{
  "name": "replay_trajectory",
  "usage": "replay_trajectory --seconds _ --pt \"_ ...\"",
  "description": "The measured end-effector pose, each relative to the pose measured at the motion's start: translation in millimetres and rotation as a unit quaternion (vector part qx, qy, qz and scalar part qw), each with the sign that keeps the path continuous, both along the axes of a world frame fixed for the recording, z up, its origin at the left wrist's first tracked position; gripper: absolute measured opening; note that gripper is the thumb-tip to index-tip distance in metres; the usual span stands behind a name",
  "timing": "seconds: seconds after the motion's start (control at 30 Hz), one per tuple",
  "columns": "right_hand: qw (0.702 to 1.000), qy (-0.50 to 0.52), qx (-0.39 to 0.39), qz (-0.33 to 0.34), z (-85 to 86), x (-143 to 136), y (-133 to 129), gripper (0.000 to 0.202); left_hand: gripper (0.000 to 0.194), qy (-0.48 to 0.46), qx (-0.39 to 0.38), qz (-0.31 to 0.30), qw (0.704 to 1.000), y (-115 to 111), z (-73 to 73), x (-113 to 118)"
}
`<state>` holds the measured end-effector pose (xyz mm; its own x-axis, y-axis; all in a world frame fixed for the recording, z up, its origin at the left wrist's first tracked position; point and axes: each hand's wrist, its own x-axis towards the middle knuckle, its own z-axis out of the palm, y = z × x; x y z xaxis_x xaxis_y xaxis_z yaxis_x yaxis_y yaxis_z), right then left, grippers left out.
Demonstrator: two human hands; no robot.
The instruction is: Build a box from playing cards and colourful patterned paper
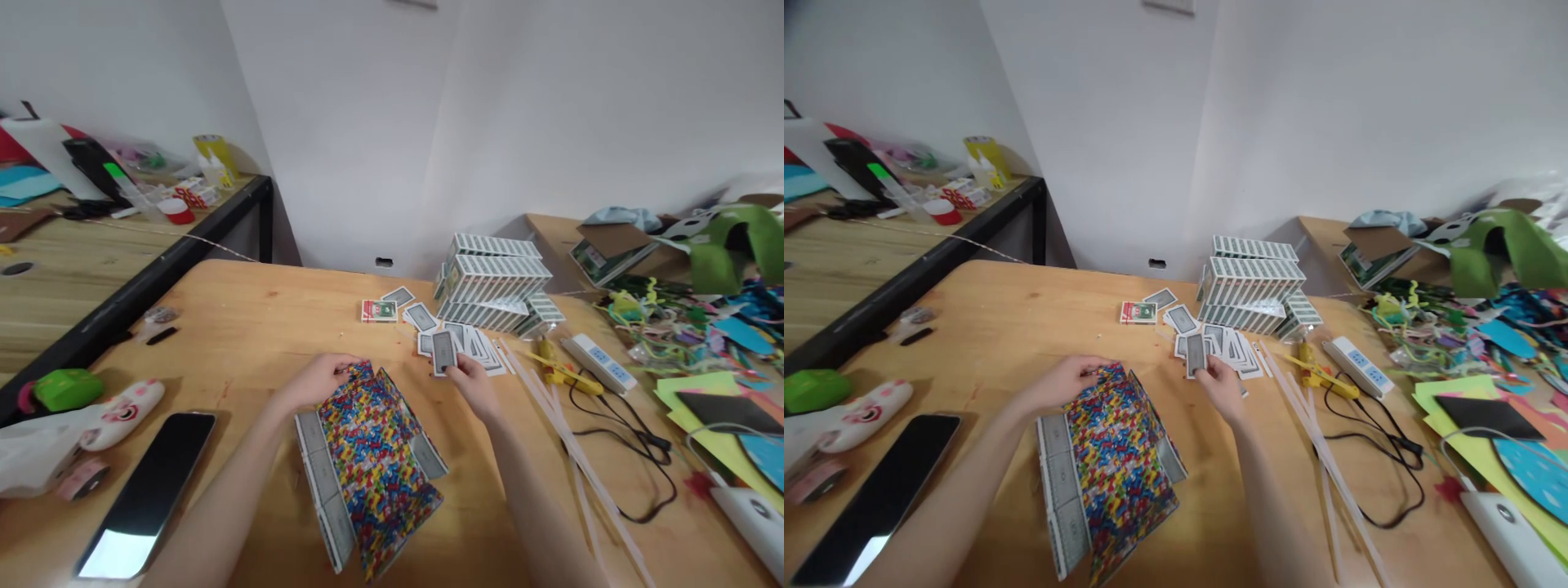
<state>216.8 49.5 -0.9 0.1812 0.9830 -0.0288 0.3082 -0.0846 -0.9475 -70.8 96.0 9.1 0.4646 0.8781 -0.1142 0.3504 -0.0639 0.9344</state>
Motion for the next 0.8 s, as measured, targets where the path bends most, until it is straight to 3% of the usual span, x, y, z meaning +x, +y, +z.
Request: replay_trajectory --seconds 0.07,0.17,0.23,0.43,0.63,0.7,0.8 --pt "0.995 0.096 -0.003 0.020 4.7 -6.5 -2.5 0.026 0.029 0.009 -0.009 -0.032 0.999 6.6 0.9 6.6" --pt "0.950 0.302 -0.042 0.062 7.7 -18.0 -3.7 0.025 0.028 0.020 -0.031 -0.076 0.996 16.4 4.2 12.6" --pt "0.928 0.357 -0.068 0.078 6.9 -24.8 -2.6 0.019 0.028 0.024 -0.055 -0.104 0.993 23.1 5.6 13.1" --pt "0.928 0.348 -0.076 0.108 -7.6 -40.6 4.0 0.038 0.030 0.017 -0.121 -0.141 0.982 39.6 0.0 7.3" --pt "0.947 0.315 -0.047 0.040 -32.2 -48.6 6.4 0.037 0.042 -0.068 -0.163 -0.136 0.975 26.5 5.0 -5.6" --pt "0.950 0.309 -0.028 0.013 -33.9 -47.7 6.5 0.039 0.047 -0.119 -0.181 -0.097 0.971 14.2 5.6 -12.7" --pt "0.960 0.279 -0.004 -0.004 -31.0 -45.0 5.3 0.046 0.049 -0.136 -0.201 0.032 0.970 -4.2 -2.2 -19.8"
